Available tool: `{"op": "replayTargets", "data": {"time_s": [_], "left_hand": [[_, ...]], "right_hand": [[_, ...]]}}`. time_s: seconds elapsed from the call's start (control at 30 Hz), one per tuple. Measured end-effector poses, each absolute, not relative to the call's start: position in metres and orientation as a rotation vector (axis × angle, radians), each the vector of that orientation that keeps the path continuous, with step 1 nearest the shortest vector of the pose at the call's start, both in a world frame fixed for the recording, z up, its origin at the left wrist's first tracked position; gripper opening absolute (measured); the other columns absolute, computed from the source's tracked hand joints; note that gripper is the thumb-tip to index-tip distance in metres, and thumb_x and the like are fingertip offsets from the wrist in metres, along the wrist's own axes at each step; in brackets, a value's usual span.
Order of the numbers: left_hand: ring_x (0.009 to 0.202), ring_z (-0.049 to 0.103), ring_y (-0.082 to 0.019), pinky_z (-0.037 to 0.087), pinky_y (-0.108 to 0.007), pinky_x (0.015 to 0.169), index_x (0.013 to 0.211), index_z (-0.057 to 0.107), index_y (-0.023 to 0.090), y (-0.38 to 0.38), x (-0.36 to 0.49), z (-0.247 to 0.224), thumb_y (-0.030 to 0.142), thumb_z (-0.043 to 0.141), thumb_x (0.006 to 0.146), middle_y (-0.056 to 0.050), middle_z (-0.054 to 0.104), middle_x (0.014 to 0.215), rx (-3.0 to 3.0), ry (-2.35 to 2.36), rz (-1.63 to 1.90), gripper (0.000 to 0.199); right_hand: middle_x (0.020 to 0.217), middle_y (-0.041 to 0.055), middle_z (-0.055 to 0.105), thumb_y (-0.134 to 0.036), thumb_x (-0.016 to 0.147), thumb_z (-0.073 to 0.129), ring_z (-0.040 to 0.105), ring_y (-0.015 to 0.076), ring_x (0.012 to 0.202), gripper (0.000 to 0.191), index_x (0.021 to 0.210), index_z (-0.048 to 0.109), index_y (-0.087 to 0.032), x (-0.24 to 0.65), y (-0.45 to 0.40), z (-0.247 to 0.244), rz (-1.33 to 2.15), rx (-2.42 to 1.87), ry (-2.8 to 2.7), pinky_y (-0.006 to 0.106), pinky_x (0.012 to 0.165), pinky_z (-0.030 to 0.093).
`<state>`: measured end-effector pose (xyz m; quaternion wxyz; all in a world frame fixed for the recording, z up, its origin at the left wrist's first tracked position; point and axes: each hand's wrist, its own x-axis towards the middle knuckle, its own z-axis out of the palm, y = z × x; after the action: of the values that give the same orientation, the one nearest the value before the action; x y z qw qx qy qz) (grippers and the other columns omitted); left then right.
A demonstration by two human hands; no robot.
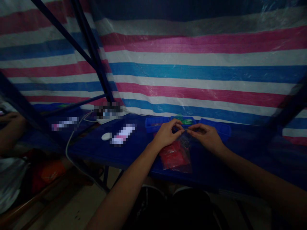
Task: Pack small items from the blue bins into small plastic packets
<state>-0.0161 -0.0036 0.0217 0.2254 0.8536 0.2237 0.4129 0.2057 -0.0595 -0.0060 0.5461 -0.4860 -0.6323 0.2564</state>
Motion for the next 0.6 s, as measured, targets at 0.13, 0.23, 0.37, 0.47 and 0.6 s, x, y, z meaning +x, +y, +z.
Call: {"op": "replayTargets", "data": {"time_s": [0.13, 0.23, 0.37, 0.47, 0.6], "left_hand": [[0.092, 0.069, -0.020, 0.054, -0.034, 0.083, 0.123, 0.065, 0.021, -0.005, -0.018, 0.026, 0.039, 0.067, 0.094, -0.006, 0.074, 0.102, 2.410, 0.693, 1.231, 0.034], [0.086, 0.070, -0.018, 0.054, -0.032, 0.078, 0.135, 0.062, 0.025, -0.011, -0.018, 0.029, 0.041, 0.060, 0.099, -0.005, 0.075, 0.101, 2.381, 0.618, 1.081, 0.040], [0.101, 0.070, -0.020, 0.055, -0.033, 0.087, 0.122, 0.071, 0.024, -0.014, -0.016, 0.029, 0.039, 0.059, 0.099, -0.006, 0.076, 0.113, 2.371, 0.496, 1.004, 0.030], [0.100, 0.070, -0.020, 0.055, -0.034, 0.090, 0.109, 0.076, 0.020, -0.007, -0.015, 0.026, 0.034, 0.061, 0.098, -0.008, 0.076, 0.110, 2.351, 0.543, 1.095, 0.023], [0.093, 0.070, -0.019, 0.056, -0.033, 0.086, 0.104, 0.076, 0.019, 0.001, -0.016, 0.022, 0.024, 0.066, 0.093, -0.007, 0.076, 0.103, 2.323, 0.637, 1.185, 0.016]], "right_hand": [[0.097, 0.0075, 0.077, -0.048, 0.082, 0.078, 0.071, 0.0214, 0.077, 0.032, 0.099, 0.075, -0.020, 0.208, -0.062, -0.001, 0.404, -1.199, -1.452, 0.034, 0.070, 0.058], [0.096, 0.0071, 0.076, -0.046, 0.086, 0.074, 0.071, 0.0220, 0.081, 0.027, 0.097, 0.074, -0.021, 0.207, -0.064, 0.000, 0.283, -1.144, -1.504, 0.035, 0.073, 0.058], [0.099, 0.0067, 0.075, -0.038, 0.091, 0.070, 0.071, 0.0240, 0.090, 0.015, 0.095, 0.075, -0.024, 0.202, -0.067, 0.001, 0.092, -1.041, -1.760, 0.040, 0.081, 0.058], [0.102, 0.0064, 0.074, -0.032, 0.091, 0.070, 0.070, 0.0243, 0.096, 0.009, 0.095, 0.075, -0.025, 0.199, -0.068, 0.003, 0.055, -0.958, -1.875, 0.042, 0.088, 0.057], [0.106, 0.0077, 0.072, -0.032, 0.092, 0.070, 0.069, 0.0251, 0.101, 0.011, 0.099, 0.076, -0.026, 0.199, -0.069, 0.006, 0.041, -0.980, -1.818, 0.044, 0.091, 0.056]]}}
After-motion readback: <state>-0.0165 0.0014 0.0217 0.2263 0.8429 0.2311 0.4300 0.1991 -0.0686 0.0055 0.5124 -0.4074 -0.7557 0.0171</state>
